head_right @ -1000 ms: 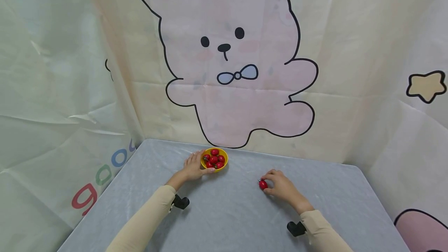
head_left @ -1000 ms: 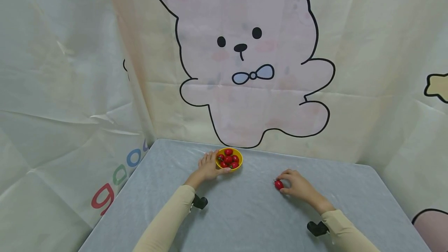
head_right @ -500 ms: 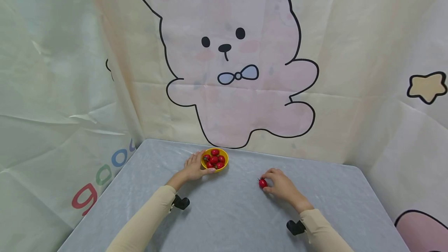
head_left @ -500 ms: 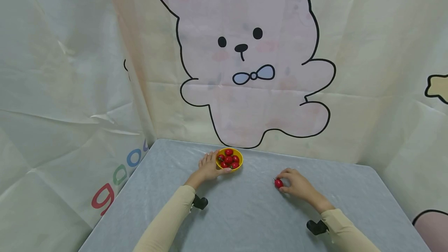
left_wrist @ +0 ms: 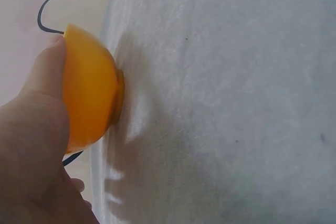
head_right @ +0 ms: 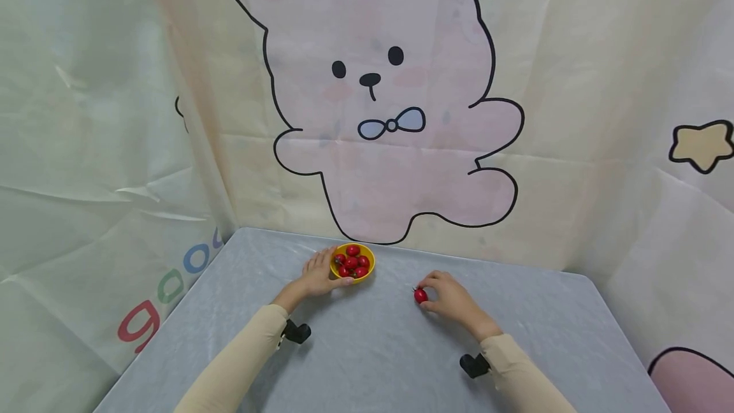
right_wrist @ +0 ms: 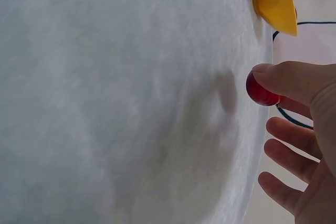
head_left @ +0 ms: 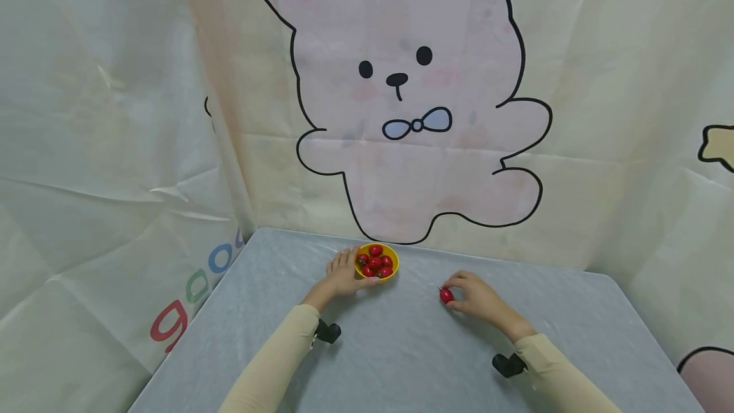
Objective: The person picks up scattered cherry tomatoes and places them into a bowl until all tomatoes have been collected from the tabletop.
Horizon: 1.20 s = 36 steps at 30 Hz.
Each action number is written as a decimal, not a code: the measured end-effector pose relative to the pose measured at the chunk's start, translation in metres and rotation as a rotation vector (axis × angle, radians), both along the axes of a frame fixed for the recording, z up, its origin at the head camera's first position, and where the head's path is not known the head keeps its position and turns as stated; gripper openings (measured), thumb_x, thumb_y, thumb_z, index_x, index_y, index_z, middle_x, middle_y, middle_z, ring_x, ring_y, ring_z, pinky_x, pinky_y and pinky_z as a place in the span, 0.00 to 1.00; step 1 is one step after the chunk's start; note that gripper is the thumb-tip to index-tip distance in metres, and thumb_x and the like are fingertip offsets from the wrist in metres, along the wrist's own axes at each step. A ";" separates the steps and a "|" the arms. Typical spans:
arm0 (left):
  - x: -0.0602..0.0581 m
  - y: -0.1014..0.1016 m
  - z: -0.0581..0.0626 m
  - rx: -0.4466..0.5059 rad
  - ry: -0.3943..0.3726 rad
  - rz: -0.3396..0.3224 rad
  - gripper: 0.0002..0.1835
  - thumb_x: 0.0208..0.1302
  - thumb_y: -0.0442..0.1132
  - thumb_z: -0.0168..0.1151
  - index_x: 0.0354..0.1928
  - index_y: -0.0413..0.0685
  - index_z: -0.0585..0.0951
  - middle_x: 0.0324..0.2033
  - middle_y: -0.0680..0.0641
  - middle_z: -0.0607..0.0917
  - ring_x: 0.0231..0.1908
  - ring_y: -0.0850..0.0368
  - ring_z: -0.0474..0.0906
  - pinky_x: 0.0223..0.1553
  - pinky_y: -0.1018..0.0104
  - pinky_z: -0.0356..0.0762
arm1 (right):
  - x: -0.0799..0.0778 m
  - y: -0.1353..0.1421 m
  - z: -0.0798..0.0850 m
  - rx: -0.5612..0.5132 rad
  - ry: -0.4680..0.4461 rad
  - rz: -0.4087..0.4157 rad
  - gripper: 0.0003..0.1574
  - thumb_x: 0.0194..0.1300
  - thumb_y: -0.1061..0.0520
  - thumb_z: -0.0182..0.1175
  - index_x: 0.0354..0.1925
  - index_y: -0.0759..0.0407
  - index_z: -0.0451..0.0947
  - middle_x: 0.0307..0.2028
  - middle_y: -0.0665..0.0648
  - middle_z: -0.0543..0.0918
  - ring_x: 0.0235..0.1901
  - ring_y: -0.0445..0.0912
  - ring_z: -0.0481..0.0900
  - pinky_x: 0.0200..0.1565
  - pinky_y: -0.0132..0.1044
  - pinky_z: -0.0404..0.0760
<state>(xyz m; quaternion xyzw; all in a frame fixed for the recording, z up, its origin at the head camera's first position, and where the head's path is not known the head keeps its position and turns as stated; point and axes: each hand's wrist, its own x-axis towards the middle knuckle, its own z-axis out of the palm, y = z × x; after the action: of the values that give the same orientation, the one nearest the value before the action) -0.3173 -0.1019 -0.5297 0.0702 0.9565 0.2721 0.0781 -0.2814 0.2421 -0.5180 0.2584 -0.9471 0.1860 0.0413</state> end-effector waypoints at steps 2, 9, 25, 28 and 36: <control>-0.001 -0.001 -0.001 -0.002 0.009 -0.003 0.60 0.54 0.75 0.60 0.79 0.53 0.46 0.78 0.38 0.50 0.78 0.35 0.41 0.75 0.35 0.40 | -0.002 -0.005 0.001 0.001 -0.007 0.001 0.21 0.53 0.54 0.74 0.47 0.56 0.85 0.48 0.55 0.82 0.51 0.52 0.79 0.55 0.53 0.78; 0.001 -0.002 0.000 0.019 0.039 -0.017 0.57 0.55 0.73 0.61 0.78 0.53 0.49 0.77 0.38 0.52 0.77 0.34 0.43 0.74 0.34 0.43 | -0.007 -0.022 0.008 0.034 -0.043 -0.002 0.21 0.55 0.52 0.74 0.48 0.53 0.85 0.49 0.53 0.82 0.51 0.50 0.78 0.56 0.52 0.79; 0.000 -0.001 -0.005 0.019 0.039 -0.004 0.58 0.55 0.74 0.60 0.79 0.54 0.46 0.77 0.36 0.52 0.77 0.34 0.43 0.74 0.34 0.42 | -0.020 -0.068 0.031 -0.001 -0.035 0.061 0.21 0.57 0.53 0.73 0.50 0.53 0.84 0.51 0.54 0.82 0.52 0.50 0.79 0.57 0.51 0.79; 0.001 -0.002 -0.005 0.016 0.039 -0.005 0.58 0.56 0.74 0.60 0.79 0.54 0.46 0.77 0.36 0.52 0.77 0.34 0.44 0.74 0.35 0.43 | -0.023 -0.077 0.035 0.000 -0.027 0.064 0.21 0.57 0.52 0.73 0.50 0.52 0.84 0.51 0.54 0.82 0.53 0.50 0.79 0.57 0.51 0.80; 0.004 -0.001 -0.003 0.031 0.052 -0.016 0.57 0.57 0.72 0.60 0.78 0.52 0.47 0.76 0.34 0.54 0.76 0.33 0.46 0.73 0.34 0.46 | -0.031 -0.101 0.047 0.023 -0.002 0.103 0.22 0.58 0.50 0.72 0.51 0.52 0.84 0.53 0.54 0.81 0.53 0.50 0.79 0.55 0.48 0.82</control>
<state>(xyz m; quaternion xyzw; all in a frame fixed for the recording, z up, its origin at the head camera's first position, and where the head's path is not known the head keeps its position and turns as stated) -0.3137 -0.1027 -0.5325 0.0861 0.9533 0.2842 0.0544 -0.3128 0.1409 -0.4710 0.3070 -0.9346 0.1773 0.0279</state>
